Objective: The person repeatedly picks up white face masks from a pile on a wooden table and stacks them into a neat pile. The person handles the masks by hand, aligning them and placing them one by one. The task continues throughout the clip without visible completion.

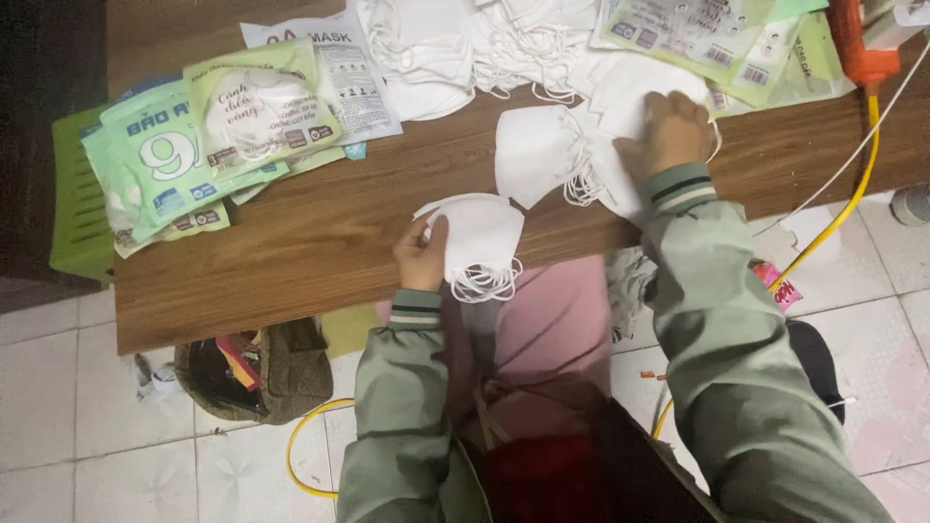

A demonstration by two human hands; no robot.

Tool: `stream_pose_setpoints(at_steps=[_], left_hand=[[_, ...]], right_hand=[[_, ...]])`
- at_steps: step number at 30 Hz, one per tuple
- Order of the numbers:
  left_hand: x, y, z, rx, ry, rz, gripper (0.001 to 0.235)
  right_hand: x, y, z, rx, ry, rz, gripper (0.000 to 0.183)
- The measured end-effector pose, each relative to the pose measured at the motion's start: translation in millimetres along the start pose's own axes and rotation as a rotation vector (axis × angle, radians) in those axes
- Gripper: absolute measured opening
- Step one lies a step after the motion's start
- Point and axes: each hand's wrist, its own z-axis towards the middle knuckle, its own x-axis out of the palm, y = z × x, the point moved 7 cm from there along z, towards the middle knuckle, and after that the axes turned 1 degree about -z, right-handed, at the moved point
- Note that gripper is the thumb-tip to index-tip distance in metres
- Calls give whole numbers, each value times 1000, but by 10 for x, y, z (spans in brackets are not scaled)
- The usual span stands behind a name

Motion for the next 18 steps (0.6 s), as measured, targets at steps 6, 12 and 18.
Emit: stream_pose_setpoints(at_steps=[6,12,18], left_hand=[[67,-21,-21,-110,35,-158,23],[46,225,114,-122,95,-32,24],[104,-91,48,-101,112,-54,25]], right_hand=[[159,-39,40,-99,-42,14,40],[102,57,35,26,133,-13,56],[175,71,142,18,126,-51,48]])
